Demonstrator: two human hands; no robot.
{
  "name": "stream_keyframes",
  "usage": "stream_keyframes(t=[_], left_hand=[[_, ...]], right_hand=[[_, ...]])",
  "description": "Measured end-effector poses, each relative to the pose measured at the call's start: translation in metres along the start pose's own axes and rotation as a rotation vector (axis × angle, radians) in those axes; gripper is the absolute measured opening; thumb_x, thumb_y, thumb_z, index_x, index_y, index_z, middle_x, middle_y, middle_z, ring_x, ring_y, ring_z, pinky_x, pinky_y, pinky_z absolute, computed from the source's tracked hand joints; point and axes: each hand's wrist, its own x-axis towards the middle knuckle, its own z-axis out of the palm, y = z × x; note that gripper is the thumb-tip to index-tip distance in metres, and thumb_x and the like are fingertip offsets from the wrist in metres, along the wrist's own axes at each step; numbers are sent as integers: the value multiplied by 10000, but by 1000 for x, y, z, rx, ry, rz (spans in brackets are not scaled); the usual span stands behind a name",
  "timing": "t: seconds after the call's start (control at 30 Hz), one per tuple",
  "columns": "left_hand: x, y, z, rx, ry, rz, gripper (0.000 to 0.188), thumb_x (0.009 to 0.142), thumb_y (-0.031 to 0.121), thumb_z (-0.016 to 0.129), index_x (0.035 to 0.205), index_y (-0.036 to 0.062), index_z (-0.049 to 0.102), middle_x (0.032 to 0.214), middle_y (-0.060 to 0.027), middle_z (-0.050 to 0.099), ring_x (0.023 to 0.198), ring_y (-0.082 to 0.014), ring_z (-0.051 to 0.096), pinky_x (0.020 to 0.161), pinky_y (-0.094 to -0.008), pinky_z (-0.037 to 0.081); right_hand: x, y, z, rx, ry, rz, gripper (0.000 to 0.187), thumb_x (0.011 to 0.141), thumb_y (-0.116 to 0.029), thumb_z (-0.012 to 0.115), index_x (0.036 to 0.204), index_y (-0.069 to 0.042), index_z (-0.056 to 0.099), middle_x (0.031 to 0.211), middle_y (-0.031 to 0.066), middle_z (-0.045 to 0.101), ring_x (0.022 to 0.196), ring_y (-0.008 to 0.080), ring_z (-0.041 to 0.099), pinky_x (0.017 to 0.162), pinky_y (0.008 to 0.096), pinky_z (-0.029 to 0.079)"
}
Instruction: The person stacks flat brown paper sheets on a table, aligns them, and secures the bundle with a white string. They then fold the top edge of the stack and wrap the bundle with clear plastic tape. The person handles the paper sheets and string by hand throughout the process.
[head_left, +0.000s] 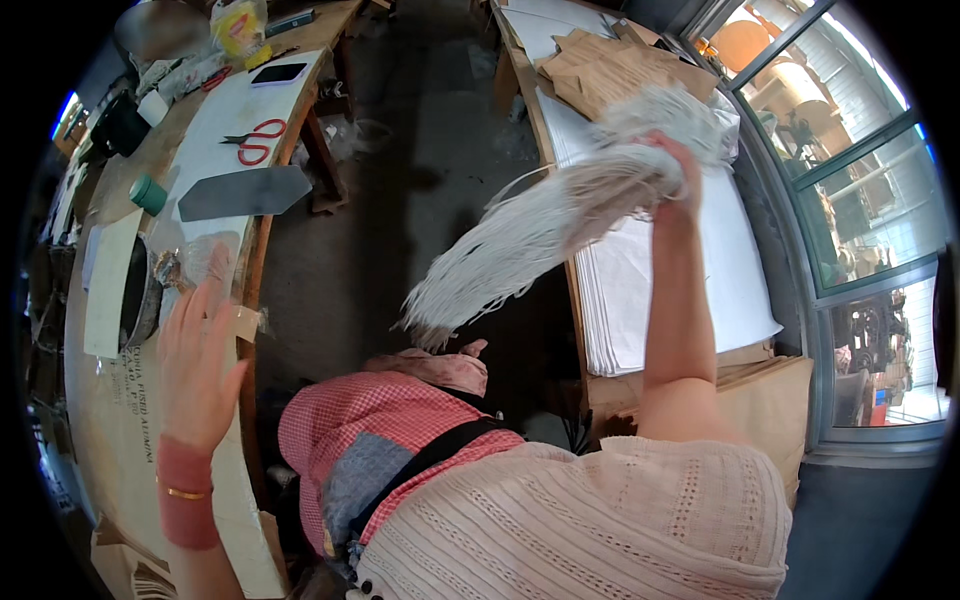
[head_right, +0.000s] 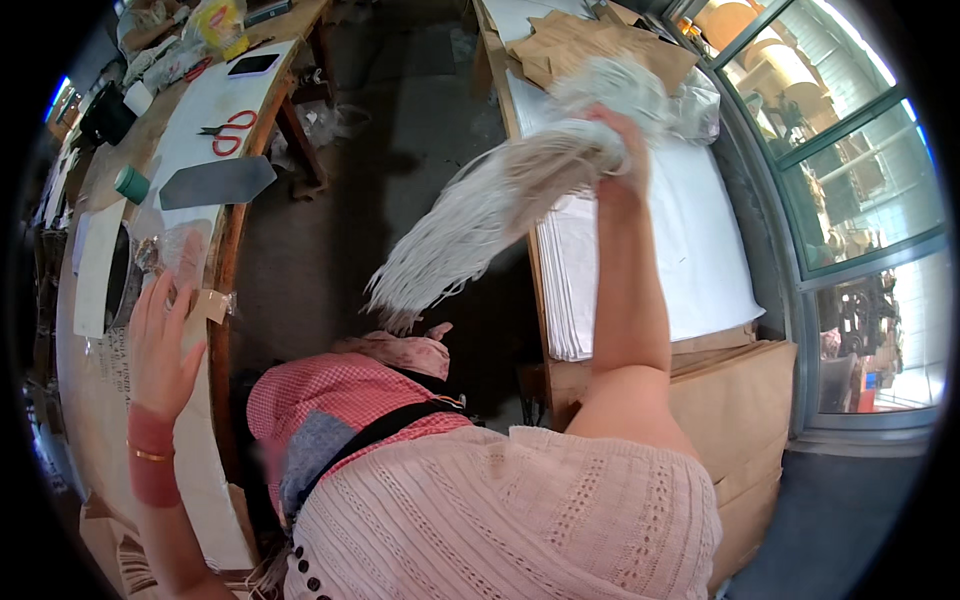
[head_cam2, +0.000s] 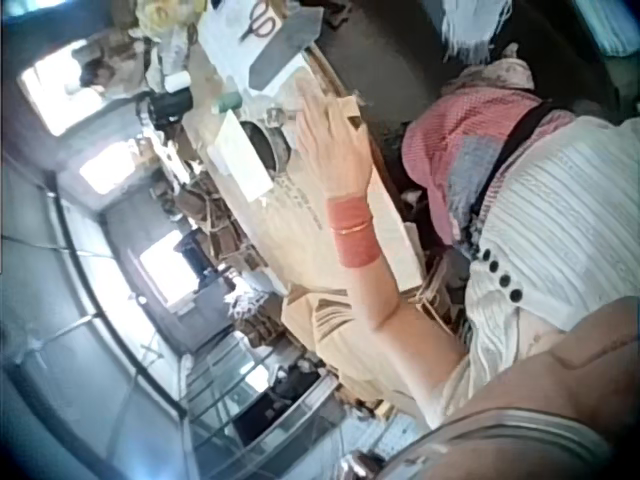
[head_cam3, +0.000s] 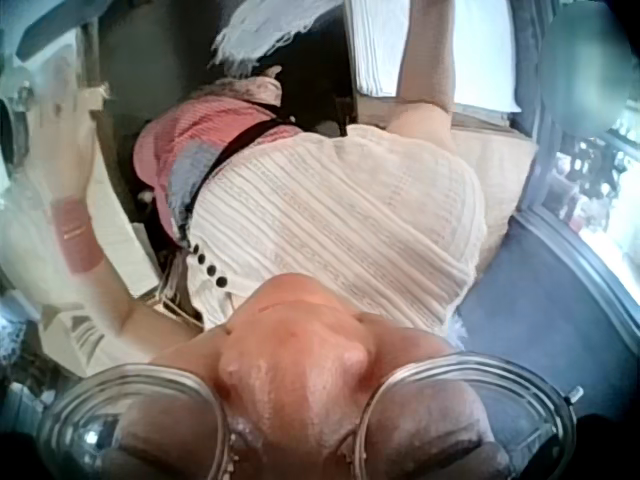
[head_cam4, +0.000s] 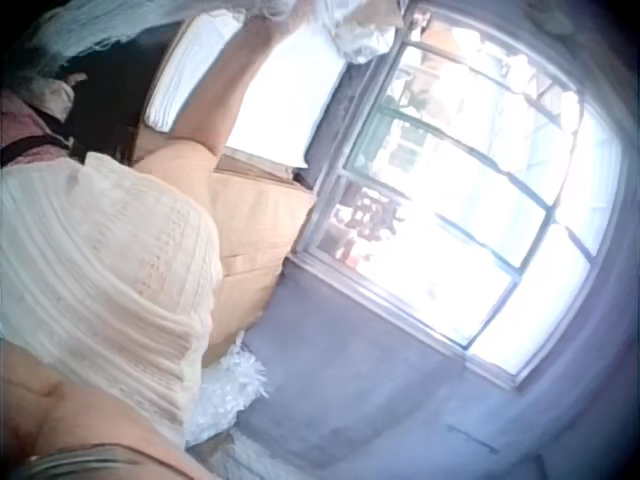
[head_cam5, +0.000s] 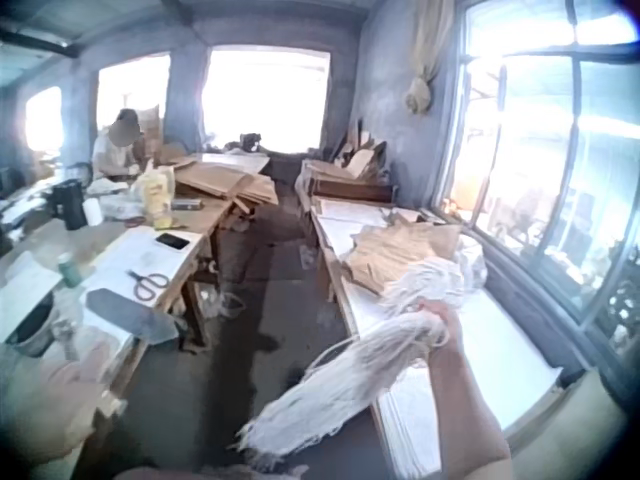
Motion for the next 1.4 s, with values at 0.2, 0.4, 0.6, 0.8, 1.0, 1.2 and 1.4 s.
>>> stream_keyframes(t=[0.2, 0.4, 0.6, 0.8, 1.0, 1.2, 1.4], left_hand=[[-110, -42, 29, -50, -173, -242, 665, 704, 3, 647, 1321, 34, 402, 1438, -167, 290, 1332, -376, 248, 1078, -454, 243], [-231, -49, 13, -44, -199, -526, 643, 708, 2, 648, 1308, 32, 422, 1429, -175, 316, 1318, -379, 287, 1068, -450, 265], [-230, 2, 7, -90, 19, -633, 436, 713, 95, 682, 1126, 19, 563, 1254, -158, 509, 1157, -331, 475, 971, -410, 387], [-324, 70, 15, -55, 123, -956, 345, 703, 87, 691, 1018, 9, 574, 1118, -145, 569, 1046, -328, 529, 898, -400, 427], [-353, 101, 30, -39, 170, -1113, 312, 717, 77, 685, 1003, 1, 586, 1069, -132, 594, 1004, -326, 546, 871, -403, 435], [-315, 75, 35, -62, 175, -1014, 291, 739, 65, 677, 1008, -4, 591, 1067, -147, 593, 1013, -330, 543, 874, -417, 430], [-339, 84, 66, -91, 95, -1020, 259, 847, 82, 614, 1086, -14, 584, 1131, -166, 583, 1092, -341, 521, 920, -420, 413]], right_hand=[[6, 0, -181, 54, 443, -166, 257, 823, -193, 579, 985, 5, 610, 980, 132, 633, 935, 286, 597, 840, 409, 486], [-50, 86, -260, -38, 680, 580, 398, 851, -334, 580, 1175, -105, 557, 1154, 92, 593, 1056, 295, 553, 915, 444, 443], [-90, 84, -248, -453, 569, 803, 418, 867, -357, 534, 1186, -86, 554, 1181, 108, 577, 1089, 306, 534, 937, 439, 425], [-24, 84, -190, -931, 422, 790, 446, 884, -380, 488, 1196, -68, 551, 1208, 123, 562, 1123, 316, 514, 959, 434, 406], [23, 44, -183, -1320, 391, 673, 479, 901, -403, 443, 1206, -49, 549, 1235, 139, 546, 1156, 327, 495, 981, 429, 388], [34, 1, -215, -1636, 425, 606, 518, 918, -427, 397, 1217, -30, 546, 1262, 154, 530, 1189, 338, 475, 1003, 424, 369], [53, -16, -225, -2041, 521, 615, 560, 935, -450, 351, 1227, -12, 544, 1288, 170, 515, 1222, 348, 456, 1025, 420, 351]])
